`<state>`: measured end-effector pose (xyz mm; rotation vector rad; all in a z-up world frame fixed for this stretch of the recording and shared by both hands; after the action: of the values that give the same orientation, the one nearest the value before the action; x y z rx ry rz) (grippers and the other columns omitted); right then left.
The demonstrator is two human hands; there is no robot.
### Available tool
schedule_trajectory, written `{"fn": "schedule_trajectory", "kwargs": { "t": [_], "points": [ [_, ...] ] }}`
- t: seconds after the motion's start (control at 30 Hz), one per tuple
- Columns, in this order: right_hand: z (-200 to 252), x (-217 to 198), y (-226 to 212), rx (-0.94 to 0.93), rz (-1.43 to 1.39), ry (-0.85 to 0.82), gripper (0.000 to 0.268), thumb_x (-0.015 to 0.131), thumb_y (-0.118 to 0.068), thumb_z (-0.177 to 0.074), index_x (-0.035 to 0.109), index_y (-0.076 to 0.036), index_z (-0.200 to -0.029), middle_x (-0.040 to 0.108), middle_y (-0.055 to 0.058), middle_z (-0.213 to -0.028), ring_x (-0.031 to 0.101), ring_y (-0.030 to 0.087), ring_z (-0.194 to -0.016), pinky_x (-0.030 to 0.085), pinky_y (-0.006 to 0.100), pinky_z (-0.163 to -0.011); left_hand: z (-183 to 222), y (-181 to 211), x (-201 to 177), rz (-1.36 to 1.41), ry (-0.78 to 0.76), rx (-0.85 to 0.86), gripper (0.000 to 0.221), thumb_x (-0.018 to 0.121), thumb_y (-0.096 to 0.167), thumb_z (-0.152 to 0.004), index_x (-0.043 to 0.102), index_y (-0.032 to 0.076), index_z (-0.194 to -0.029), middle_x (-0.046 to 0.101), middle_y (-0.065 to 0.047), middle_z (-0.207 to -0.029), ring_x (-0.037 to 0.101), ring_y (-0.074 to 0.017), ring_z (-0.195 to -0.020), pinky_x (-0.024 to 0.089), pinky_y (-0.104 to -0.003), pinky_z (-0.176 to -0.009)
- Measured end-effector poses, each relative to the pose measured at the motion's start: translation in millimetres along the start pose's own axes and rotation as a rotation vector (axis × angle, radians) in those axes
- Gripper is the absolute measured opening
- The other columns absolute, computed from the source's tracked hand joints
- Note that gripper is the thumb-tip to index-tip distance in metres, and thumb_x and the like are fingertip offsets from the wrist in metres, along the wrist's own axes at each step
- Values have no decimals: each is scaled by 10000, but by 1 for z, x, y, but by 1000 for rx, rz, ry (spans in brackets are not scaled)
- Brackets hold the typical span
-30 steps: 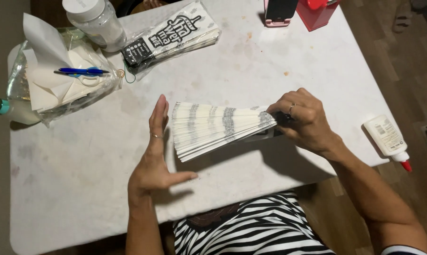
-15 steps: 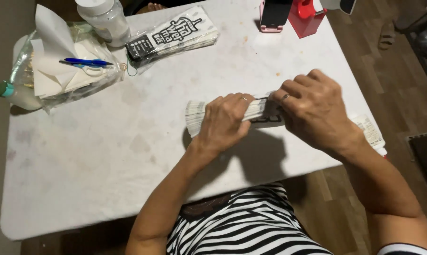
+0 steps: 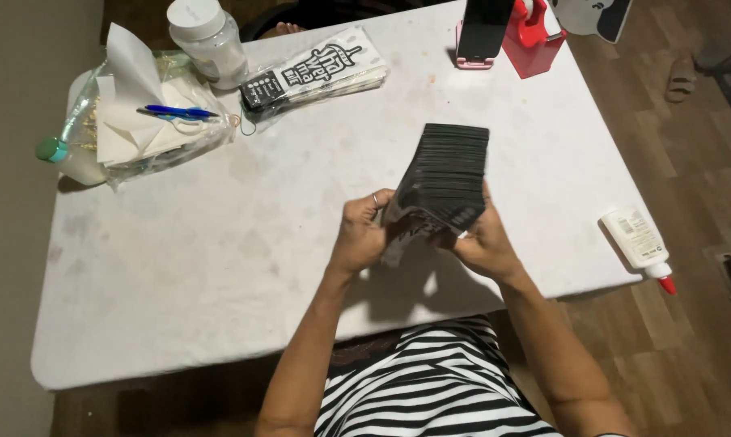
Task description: The person stacks printed paper sleeves by hand on a white table, aligns them into a neat pile, and سپس places them into a clear plastic bag.
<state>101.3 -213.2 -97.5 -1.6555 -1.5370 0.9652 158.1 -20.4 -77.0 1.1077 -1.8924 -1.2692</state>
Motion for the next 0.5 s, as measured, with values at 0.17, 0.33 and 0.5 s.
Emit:
{"fn": "schedule_trajectory", "kwargs": {
  "t": [0.17,0.33,0.5],
  "points": [
    [-8,23,-17,-11,24,14,874,768,-186,-902,258,11,-1585,485,166,-1461,438,256,-1363,307,495,-1202,8,-2,6,-159,139,31,553,858,60,-716,609,71,-1209,712,-147,-924,682,-260,-865,564,-420,-782],
    [8,28,29,-91,80,-33,392,656,-35,-884,624,7,-1272,634,132,-1170,593,274,-1146,423,525,-1078,14,-4,17,-280,199,132,903,856,29,-620,451,53,-1427,686,-225,-1136,683,-437,-1053,574,-557,-867],
    [9,28,31,-122,24,-45,264,746,-94,-827,677,-18,-1070,637,102,-965,612,235,-895,491,485,-941,14,4,23,-313,278,158,996,875,40,-614,396,77,-1487,659,-182,-1183,672,-412,-1104,565,-544,-948]
  ]
}}
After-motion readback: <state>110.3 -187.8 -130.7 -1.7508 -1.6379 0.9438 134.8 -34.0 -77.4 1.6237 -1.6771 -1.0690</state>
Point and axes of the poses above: each hand's wrist, its own z-axis away from the middle knuckle, its own x-axis out of the palm, y = z × x, the point moved 3 cm from there along -z, towards the middle knuckle
